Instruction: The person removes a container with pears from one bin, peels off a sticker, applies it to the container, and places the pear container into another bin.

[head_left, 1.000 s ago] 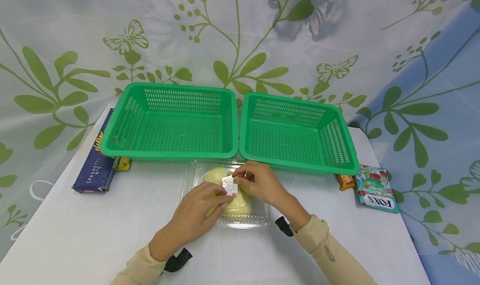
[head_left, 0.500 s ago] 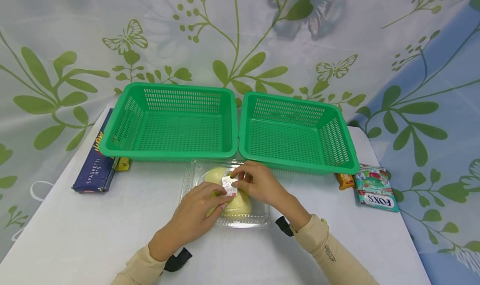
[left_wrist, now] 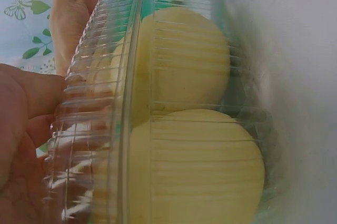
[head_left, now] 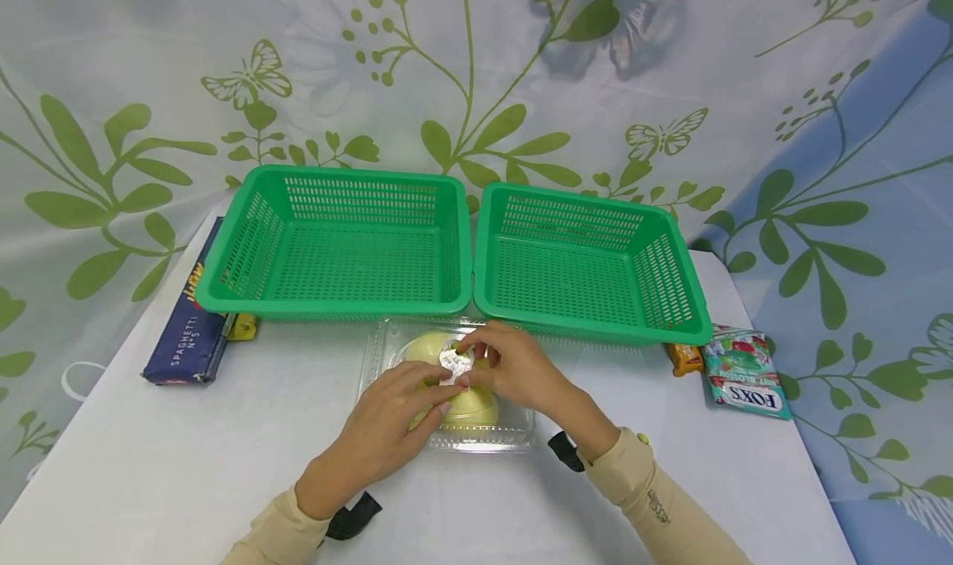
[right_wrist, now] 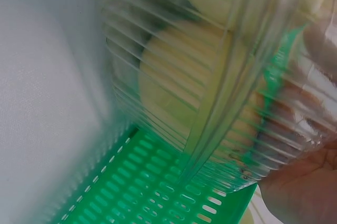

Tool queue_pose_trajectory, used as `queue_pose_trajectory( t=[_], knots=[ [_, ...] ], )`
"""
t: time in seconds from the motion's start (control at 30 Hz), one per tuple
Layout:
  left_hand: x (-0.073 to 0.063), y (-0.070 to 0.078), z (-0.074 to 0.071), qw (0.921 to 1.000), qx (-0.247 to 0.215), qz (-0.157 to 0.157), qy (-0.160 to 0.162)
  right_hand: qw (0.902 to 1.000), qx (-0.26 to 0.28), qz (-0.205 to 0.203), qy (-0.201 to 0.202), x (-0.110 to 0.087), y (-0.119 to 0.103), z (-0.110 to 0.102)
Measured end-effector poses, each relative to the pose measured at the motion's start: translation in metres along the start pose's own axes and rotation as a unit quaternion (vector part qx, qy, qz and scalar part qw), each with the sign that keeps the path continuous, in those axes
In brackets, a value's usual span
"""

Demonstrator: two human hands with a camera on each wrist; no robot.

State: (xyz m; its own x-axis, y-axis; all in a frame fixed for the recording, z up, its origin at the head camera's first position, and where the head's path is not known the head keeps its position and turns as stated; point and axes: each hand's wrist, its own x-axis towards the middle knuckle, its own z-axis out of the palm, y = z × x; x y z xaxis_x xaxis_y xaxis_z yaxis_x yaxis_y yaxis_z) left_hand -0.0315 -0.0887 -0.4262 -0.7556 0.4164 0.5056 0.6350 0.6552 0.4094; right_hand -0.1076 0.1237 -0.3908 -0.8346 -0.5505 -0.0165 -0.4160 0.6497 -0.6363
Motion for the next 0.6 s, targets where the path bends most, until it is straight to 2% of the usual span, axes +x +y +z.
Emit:
queue_pose_trajectory(
  t=[0.23, 0.43, 0.6],
  knots=[
    [0.0032, 0.002, -0.0017, 0.9995, 0.011, -0.027, -0.015, 0.9999, 0.0, -0.004, 0.01, -0.001, -0.0012, 0.0003],
    [0.005, -0.0006, -0.0052, 0.9931, 0.073, -0.06, -0.07, 0.9999, -0.004, -0.01, 0.013, -0.001, -0.0015, 0.0013],
    [0.0077, -0.0026, -0.006, 0.9865, 0.114, -0.058, -0.102, 0.9997, -0.018, -0.013, 0.005, -0.0006, -0.0025, 0.0006]
  ],
)
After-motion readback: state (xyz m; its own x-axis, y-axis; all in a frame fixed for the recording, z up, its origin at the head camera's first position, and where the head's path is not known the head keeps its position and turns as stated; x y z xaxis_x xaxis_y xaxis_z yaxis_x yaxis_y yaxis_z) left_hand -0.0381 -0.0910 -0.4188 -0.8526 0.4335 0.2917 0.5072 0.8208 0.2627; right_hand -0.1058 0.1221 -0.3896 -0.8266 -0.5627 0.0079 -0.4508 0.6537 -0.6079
